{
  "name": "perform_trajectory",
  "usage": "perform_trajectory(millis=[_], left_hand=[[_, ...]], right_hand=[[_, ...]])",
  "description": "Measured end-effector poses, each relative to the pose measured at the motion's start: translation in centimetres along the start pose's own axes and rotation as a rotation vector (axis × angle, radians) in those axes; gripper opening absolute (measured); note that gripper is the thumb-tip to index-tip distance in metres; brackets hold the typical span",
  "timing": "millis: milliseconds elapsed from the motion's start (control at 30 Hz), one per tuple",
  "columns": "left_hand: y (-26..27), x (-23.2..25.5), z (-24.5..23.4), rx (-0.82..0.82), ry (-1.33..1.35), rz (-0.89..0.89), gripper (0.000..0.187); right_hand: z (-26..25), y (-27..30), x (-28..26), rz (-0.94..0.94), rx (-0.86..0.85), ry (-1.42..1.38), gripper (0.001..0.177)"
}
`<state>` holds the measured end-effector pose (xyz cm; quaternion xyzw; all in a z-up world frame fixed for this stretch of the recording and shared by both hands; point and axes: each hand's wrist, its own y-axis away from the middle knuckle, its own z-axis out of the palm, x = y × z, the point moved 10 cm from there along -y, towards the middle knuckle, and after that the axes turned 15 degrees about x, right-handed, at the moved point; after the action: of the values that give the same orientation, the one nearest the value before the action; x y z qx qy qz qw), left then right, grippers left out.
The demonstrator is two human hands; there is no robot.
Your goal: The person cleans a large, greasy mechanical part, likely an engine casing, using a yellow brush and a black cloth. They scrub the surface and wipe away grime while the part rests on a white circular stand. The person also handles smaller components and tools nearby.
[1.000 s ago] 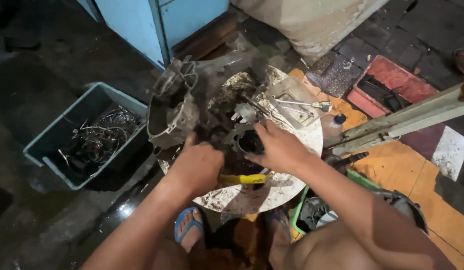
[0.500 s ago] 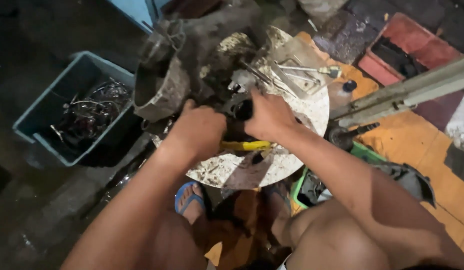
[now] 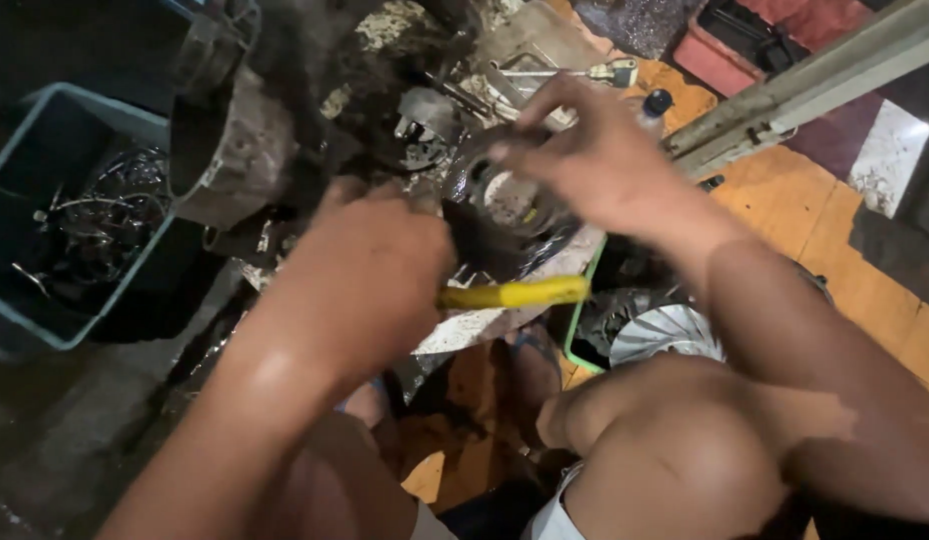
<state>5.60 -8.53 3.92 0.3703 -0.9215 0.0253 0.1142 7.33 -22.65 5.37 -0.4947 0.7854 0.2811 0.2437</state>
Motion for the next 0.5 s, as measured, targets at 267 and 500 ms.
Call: perform_trajectory(millis=[267, 500], left_hand=[[-1.3, 9.0, 0.4, 0.193, 0.025, 0.405, 0.019], [-6.2, 13.3, 4.7, 0.213, -0.023, 0.545, 0.025]], right_hand=[[-11.2, 1.4, 7.8, 0.026, 0.296, -0.447, 0.016], [-12.9, 1.5, 14.4, -0.054, 0.246, -0.304, 0.015]])
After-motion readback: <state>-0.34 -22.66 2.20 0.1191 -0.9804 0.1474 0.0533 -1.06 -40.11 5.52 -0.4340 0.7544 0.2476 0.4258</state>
